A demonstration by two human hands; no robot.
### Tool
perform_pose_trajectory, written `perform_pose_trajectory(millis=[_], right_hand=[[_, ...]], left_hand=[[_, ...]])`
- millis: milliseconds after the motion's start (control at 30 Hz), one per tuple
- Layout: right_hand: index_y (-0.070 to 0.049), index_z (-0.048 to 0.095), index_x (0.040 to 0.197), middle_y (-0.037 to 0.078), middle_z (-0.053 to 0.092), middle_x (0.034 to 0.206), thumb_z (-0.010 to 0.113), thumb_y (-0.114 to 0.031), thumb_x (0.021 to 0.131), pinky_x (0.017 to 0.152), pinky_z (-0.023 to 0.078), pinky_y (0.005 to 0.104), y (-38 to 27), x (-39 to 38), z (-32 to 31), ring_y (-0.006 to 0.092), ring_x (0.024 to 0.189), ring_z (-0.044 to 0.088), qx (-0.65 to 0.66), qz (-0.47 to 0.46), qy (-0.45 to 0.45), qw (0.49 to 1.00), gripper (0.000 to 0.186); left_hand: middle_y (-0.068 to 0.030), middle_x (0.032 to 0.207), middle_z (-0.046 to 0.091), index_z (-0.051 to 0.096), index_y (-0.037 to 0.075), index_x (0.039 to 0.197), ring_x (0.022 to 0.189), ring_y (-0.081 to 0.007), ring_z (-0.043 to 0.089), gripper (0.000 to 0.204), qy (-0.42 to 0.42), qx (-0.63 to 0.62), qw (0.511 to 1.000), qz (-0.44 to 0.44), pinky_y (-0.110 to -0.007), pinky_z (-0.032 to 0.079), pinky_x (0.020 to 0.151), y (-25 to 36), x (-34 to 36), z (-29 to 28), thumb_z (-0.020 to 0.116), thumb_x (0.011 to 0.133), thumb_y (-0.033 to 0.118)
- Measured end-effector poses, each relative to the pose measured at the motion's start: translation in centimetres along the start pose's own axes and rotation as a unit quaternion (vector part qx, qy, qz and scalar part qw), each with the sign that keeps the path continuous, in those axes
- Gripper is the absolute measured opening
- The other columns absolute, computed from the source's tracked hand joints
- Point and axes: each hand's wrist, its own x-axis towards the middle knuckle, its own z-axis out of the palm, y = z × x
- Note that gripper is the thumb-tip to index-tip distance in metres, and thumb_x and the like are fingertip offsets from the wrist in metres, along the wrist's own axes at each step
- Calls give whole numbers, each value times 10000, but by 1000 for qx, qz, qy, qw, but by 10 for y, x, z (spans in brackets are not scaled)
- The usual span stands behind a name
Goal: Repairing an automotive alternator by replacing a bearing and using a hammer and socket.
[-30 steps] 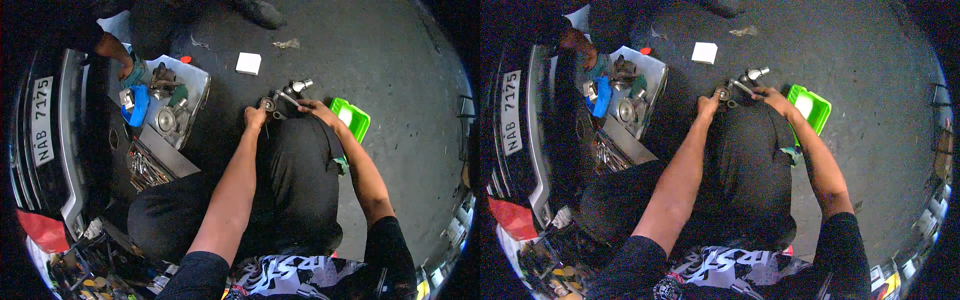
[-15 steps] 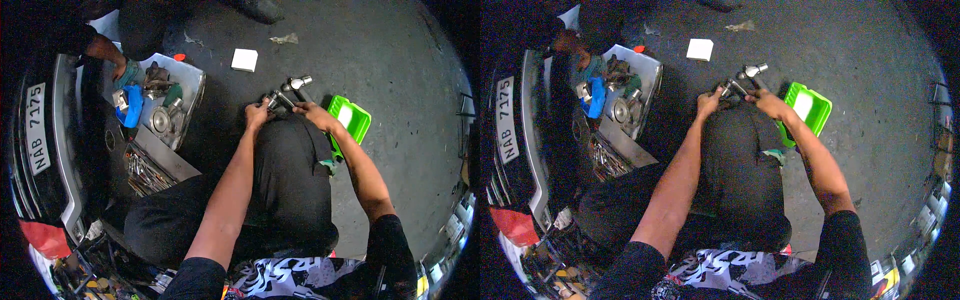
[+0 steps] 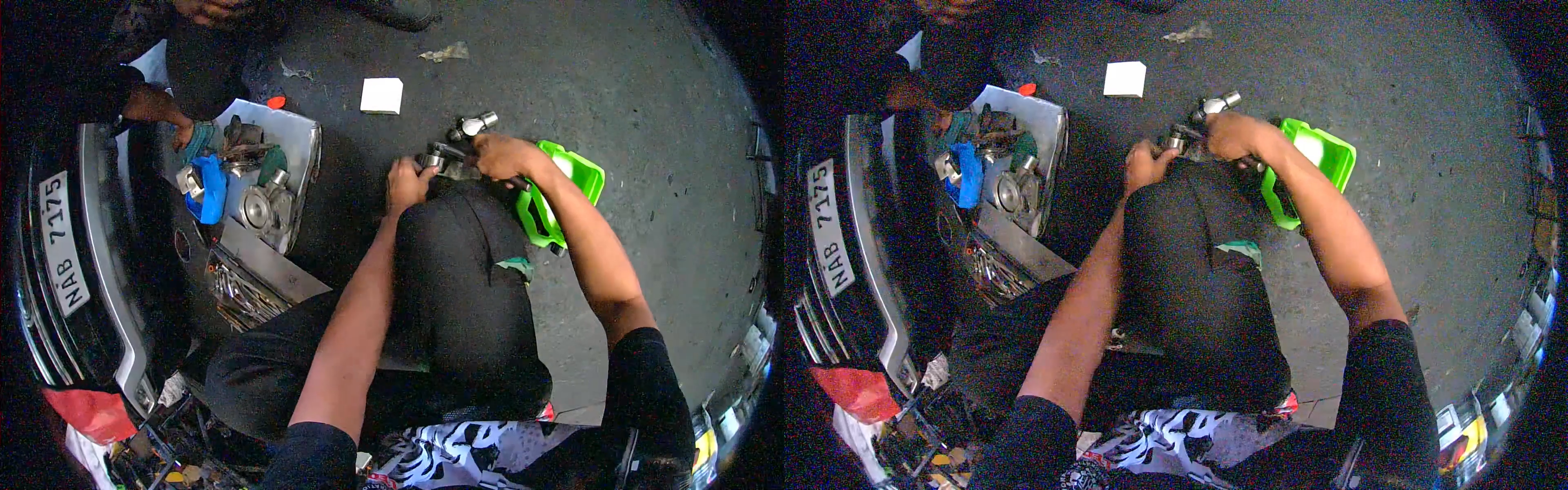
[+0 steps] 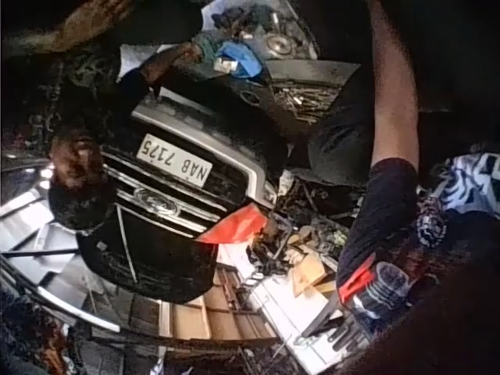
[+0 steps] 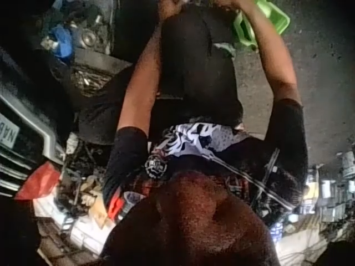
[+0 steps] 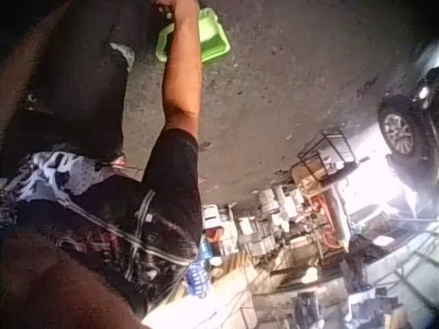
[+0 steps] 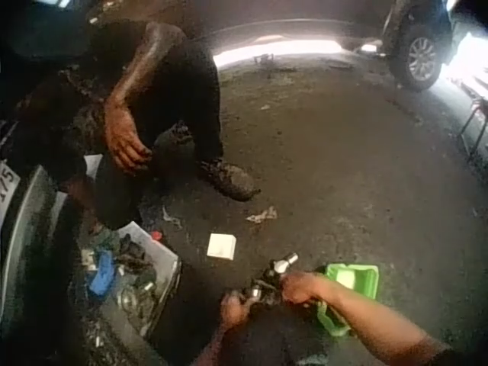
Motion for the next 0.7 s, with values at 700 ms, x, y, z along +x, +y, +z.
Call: perform_pose_trajectory(millis=[700], right_hand=[[-3,634,968,256,612,814,552,-273,893,696,462,479,3,-14,16,420,793,596,-56,7,158,986,293]], left_hand=[[-167,1311,463,409,58,1322,1173,-359,484,694,35,170,920,352,-418,427,980,-7,22,-31,744,718,127]])
